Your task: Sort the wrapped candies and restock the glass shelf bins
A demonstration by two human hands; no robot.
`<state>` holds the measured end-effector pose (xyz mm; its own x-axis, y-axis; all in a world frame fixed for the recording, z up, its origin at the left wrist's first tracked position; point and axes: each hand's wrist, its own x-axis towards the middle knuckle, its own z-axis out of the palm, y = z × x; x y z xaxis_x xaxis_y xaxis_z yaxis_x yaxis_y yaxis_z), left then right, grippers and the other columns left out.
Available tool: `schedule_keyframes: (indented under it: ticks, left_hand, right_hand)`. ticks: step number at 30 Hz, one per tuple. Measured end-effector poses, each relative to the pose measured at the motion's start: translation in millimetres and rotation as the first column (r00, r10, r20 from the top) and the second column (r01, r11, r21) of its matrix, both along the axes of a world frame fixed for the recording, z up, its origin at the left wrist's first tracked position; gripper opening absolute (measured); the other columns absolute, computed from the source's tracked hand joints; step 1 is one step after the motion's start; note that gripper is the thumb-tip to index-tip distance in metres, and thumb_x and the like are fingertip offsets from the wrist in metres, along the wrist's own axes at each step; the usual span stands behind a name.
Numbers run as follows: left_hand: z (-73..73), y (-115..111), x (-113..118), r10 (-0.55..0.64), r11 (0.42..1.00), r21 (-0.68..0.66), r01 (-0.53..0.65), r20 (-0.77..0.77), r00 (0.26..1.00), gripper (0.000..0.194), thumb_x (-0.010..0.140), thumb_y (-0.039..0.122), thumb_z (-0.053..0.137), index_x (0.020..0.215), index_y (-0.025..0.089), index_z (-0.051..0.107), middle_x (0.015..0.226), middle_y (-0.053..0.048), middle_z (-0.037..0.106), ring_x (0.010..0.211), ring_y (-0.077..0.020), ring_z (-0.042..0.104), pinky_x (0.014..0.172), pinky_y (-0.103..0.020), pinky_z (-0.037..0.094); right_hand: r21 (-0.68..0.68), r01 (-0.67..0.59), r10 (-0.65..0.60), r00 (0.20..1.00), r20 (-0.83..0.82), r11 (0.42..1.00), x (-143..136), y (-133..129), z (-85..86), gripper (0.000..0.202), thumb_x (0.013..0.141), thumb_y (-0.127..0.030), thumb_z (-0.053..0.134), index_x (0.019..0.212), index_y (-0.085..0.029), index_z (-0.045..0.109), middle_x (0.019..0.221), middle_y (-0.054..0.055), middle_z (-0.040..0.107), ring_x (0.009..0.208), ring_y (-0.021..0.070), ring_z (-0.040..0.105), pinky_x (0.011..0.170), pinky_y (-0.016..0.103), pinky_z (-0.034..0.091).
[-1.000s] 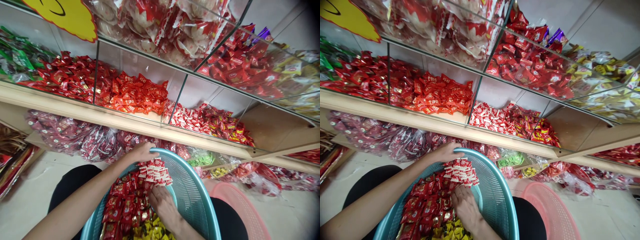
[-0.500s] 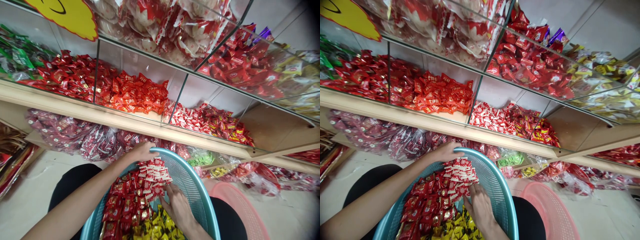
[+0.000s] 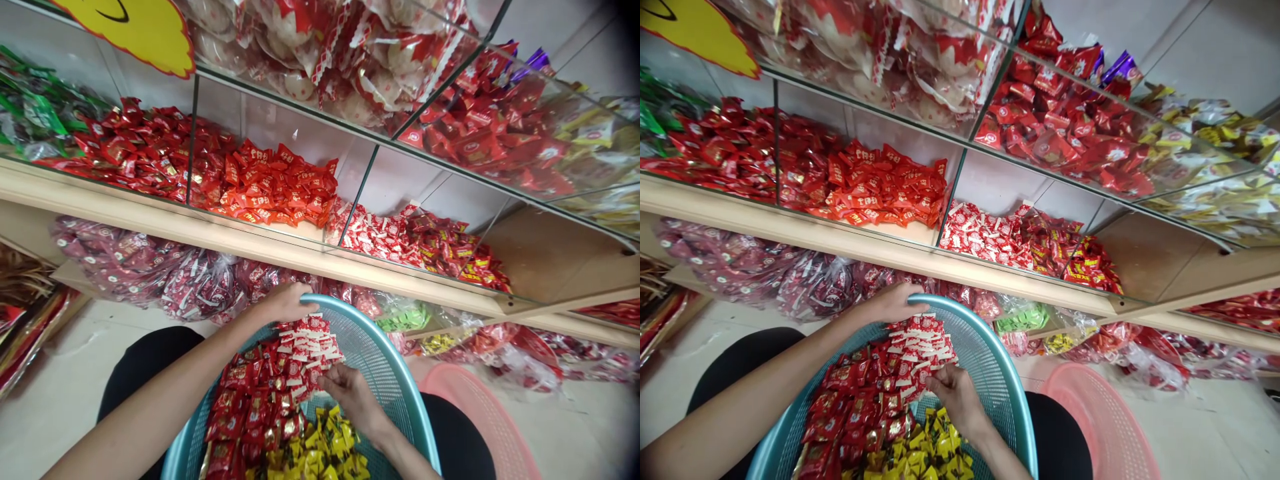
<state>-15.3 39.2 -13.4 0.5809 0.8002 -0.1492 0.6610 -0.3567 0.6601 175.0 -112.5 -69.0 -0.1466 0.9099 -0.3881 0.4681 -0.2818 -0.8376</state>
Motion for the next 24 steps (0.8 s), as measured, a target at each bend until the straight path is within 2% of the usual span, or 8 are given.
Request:
schedule_keyframes:
  ticks: [3, 7, 9, 11, 14, 16, 20, 24]
  left_hand:
    - [-1.4, 0, 0, 0.004, 1.0, 0.019, -0.005, 0.009, 1.0, 0.028, 0.075, 0.043, 0.048, 0.073, 0.018, 0.059, 0.065, 0.0, 0.06, 0.058, -0.0111, 0.052, 0.052, -0.021, 0.031]
    - [-1.8, 0, 0, 0.004, 1.0, 0.019, -0.005, 0.017, 1.0, 0.027, 0.075, 0.043, 0.048, 0.073, 0.018, 0.059, 0.066, -0.001, 0.06, 0.059, -0.0113, 0.053, 0.052, -0.022, 0.031]
    - [-0.9, 0, -1, 0.009, 1.0, 0.01, -0.009, 0.014, 1.0, 0.028, 0.075, 0.043, 0.049, 0.074, 0.018, 0.059, 0.064, 0.0, 0.06, 0.057, -0.0113, 0.053, 0.051, -0.022, 0.03]
    - [-0.1, 0, -1, 0.009, 1.0, 0.008, -0.009, 0.007, 1.0, 0.028, 0.075, 0.044, 0.048, 0.074, 0.018, 0.059, 0.063, 0.0, 0.059, 0.056, -0.0114, 0.053, 0.05, -0.022, 0.03]
    - [-0.2, 0, 0, 0.008, 1.0, 0.024, -0.008, -0.003, 1.0, 0.029, 0.075, 0.045, 0.048, 0.074, 0.018, 0.059, 0.063, 0.0, 0.059, 0.057, -0.0118, 0.053, 0.05, -0.022, 0.03]
    - [-1.1, 0, 0, 0.005, 1.0, 0.022, -0.005, 0.0, 1.0, 0.029, 0.075, 0.045, 0.048, 0.074, 0.019, 0.059, 0.064, 0.0, 0.059, 0.057, -0.0118, 0.053, 0.051, -0.022, 0.03]
    - [-2.4, 0, 0, -0.005, 1.0, 0.021, 0.005, 0.001, 1.0, 0.028, 0.075, 0.045, 0.047, 0.075, 0.019, 0.059, 0.065, 0.0, 0.06, 0.058, -0.0117, 0.053, 0.051, -0.022, 0.031]
    - [-1.7, 0, -1, 0.0, 1.0, 0.02, 0.0, -0.009, 1.0, 0.028, 0.075, 0.044, 0.047, 0.076, 0.019, 0.059, 0.064, 0.0, 0.059, 0.057, -0.0115, 0.052, 0.051, -0.022, 0.031]
  right_hand:
    - [-0.052, -0.053, 0.051, 0.998, -0.023, 0.997, -1, -1, -3.4, 0.044, 0.076, -0.056, 0.05, 0.056, -0.019, 0.034, 0.052, -0.007, 0.03, 0.05, 0.0065, 0.027, 0.046, 0.02, 0.022]
    - [0.108, -0.072, 0.043, 0.966, 0.256, 0.992, -6, -5, -1.1, 0.035, 0.079, -0.046, 0.051, 0.059, -0.017, 0.045, 0.051, -0.005, 0.039, 0.049, 0.0075, 0.035, 0.046, 0.02, 0.026]
    - [0.185, -0.135, 0.057, 0.925, 0.375, 0.973, -9, -8, 7.6, 0.023, 0.082, -0.036, 0.048, 0.07, -0.017, 0.052, 0.059, -0.003, 0.048, 0.052, 0.0093, 0.043, 0.05, 0.021, 0.032]
    - [0.234, -0.272, 0.14, 0.876, 0.461, 0.933, -11, -11, 18.2, 0.015, 0.084, -0.027, 0.045, 0.089, -0.018, 0.055, 0.076, 0.002, 0.057, 0.064, 0.0126, 0.053, 0.059, 0.023, 0.039]
    - [0.234, -0.524, 0.332, 0.766, 0.551, 0.819, -11, -14, 27.3, 0.041, 0.08, -0.016, 0.047, 0.12, -0.023, 0.044, 0.107, 0.006, 0.055, 0.09, 0.0177, 0.057, 0.077, 0.028, 0.044]
    - [0.195, -0.623, 0.412, 0.688, 0.597, 0.757, -9, -13, 26.7, 0.056, 0.077, -0.012, 0.051, 0.13, -0.025, 0.035, 0.116, 0.007, 0.052, 0.099, 0.0199, 0.055, 0.083, 0.031, 0.044]
    - [0.142, -0.663, 0.43, 0.618, 0.658, 0.735, -9, -6, 20.5, 0.067, 0.075, -0.011, 0.056, 0.135, -0.023, 0.028, 0.116, 0.007, 0.052, 0.101, 0.0211, 0.054, 0.084, 0.033, 0.045]
    - [0.092, -0.723, 0.445, 0.514, 0.734, 0.685, -15, 0, 20.4, 0.064, 0.075, -0.013, 0.059, 0.133, -0.02, 0.032, 0.111, 0.008, 0.056, 0.098, 0.0225, 0.055, 0.082, 0.034, 0.046]
